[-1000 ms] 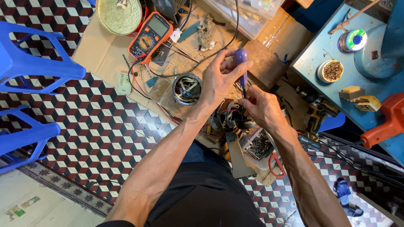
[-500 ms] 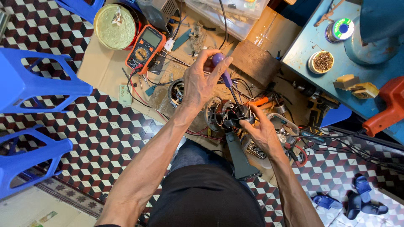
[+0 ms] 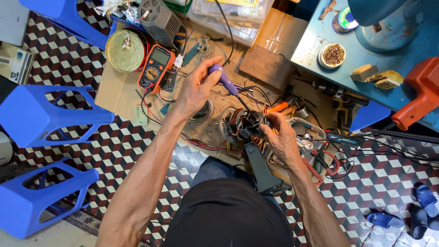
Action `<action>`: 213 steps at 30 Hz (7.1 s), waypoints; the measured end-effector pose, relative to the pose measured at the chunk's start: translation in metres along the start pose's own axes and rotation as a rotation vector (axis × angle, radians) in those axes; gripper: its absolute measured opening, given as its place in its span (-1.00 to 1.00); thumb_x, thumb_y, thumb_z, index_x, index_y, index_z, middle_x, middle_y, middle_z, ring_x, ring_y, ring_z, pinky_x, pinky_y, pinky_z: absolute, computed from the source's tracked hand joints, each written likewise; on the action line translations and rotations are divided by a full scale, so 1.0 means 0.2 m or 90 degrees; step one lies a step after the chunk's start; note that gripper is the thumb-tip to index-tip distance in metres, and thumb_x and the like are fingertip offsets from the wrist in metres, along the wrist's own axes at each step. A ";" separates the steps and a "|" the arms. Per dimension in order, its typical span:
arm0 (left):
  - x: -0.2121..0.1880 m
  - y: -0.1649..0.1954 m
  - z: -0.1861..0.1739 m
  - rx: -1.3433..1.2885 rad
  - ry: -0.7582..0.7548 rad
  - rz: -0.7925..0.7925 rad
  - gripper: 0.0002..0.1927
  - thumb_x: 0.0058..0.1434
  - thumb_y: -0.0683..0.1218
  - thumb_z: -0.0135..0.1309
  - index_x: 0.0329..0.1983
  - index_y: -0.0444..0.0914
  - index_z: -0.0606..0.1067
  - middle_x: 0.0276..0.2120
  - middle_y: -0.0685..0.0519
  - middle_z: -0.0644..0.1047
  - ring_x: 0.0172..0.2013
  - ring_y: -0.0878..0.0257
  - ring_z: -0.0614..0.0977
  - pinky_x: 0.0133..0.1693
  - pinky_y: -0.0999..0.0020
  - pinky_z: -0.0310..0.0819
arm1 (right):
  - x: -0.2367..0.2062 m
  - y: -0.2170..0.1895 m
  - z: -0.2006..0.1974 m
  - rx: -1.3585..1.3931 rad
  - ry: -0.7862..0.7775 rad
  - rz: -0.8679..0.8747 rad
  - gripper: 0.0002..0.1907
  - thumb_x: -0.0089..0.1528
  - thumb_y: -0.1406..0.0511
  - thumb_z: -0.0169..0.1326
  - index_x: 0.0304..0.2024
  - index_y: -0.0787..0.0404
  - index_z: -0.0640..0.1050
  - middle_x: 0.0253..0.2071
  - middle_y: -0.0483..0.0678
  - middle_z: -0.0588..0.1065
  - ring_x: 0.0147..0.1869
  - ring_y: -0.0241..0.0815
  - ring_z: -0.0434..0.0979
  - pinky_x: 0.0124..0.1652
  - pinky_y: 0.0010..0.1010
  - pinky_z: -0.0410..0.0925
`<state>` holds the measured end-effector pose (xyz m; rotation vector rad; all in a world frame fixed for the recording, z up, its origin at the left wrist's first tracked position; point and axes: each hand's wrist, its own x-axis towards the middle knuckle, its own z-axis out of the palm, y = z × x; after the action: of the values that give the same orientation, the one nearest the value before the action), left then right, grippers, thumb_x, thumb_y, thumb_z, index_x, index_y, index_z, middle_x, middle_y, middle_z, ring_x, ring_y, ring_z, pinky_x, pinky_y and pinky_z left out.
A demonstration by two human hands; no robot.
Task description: The person works at a cluttered workbench repairing a small electric motor. They unscrew parts with a screwdriver, handle the motor housing and wires, use a power drill on the assembly, and connect a battery pack to test the motor, which spins.
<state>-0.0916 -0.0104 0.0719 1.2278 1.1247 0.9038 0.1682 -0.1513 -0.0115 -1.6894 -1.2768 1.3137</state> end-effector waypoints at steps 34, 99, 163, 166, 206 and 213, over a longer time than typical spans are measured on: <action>0.02 -0.05 0.10 0.056 0.190 -0.103 -0.46 0.32 0.07 0.20 0.24 -0.37 0.58 -0.07 -0.09 0.64 -0.11 0.27 0.64 -0.02 0.40 0.57 | 0.00 0.00 0.00 0.010 -0.017 0.005 -0.56 0.27 0.24 0.13 0.18 0.18 0.42 0.27 0.16 0.45 0.37 0.08 0.44 0.30 -0.12 0.35; 0.24 -0.18 0.30 -0.289 0.318 -0.108 -0.53 0.25 0.31 0.03 -0.37 -0.18 0.53 -0.59 0.23 0.39 -0.56 0.40 0.47 -0.46 0.42 0.41 | 0.01 -0.04 0.01 0.061 -0.017 0.042 -0.59 0.28 0.30 0.11 0.17 0.23 0.41 0.22 0.13 0.49 0.34 -0.03 0.49 0.26 -0.25 0.40; 0.32 -0.23 0.41 -0.289 0.356 -0.087 -0.41 0.33 0.36 -0.05 -0.39 -0.25 0.48 -0.58 0.17 0.38 -0.59 0.41 0.39 -0.57 0.48 0.28 | 0.02 -0.03 0.03 0.069 -0.012 0.046 -0.55 0.30 0.30 0.11 0.22 0.27 0.39 0.28 0.17 0.44 0.37 -0.03 0.45 0.29 -0.26 0.35; 0.42 -0.25 0.37 -0.445 0.285 -0.172 -0.35 0.31 0.40 -0.06 -0.60 -0.20 0.29 -0.75 0.14 0.30 -0.75 0.36 0.34 -0.72 0.44 0.14 | 0.01 -0.03 0.03 0.073 -0.015 0.057 -0.55 0.30 0.29 0.11 0.22 0.27 0.39 0.29 0.17 0.42 0.38 -0.04 0.44 0.29 -0.26 0.35; 0.40 -0.27 0.29 -0.391 0.120 -0.131 -0.34 0.25 0.44 -0.05 -0.32 -0.25 0.50 -0.62 0.09 0.46 -0.64 0.36 0.47 -0.57 0.45 0.36 | 0.03 -0.06 0.05 0.096 -0.010 0.015 -0.56 0.33 0.31 0.10 0.23 0.32 0.38 0.27 0.16 0.46 0.35 -0.11 0.47 0.29 -0.34 0.33; 0.31 -0.23 0.24 -0.354 0.124 -0.111 -0.29 0.23 0.45 -0.05 -0.13 -0.29 0.50 -0.52 0.09 0.52 -0.52 0.33 0.55 -0.43 0.39 0.50 | 0.01 -0.25 0.08 -0.132 0.036 0.108 -0.42 0.25 0.16 0.21 0.29 0.17 0.44 0.15 0.12 0.50 -0.13 -0.01 0.56 -0.16 -0.23 0.42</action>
<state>-0.0329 0.0302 0.0151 0.5885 1.0179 1.1219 0.1387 -0.1350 0.0280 -2.0030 -1.2973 1.2526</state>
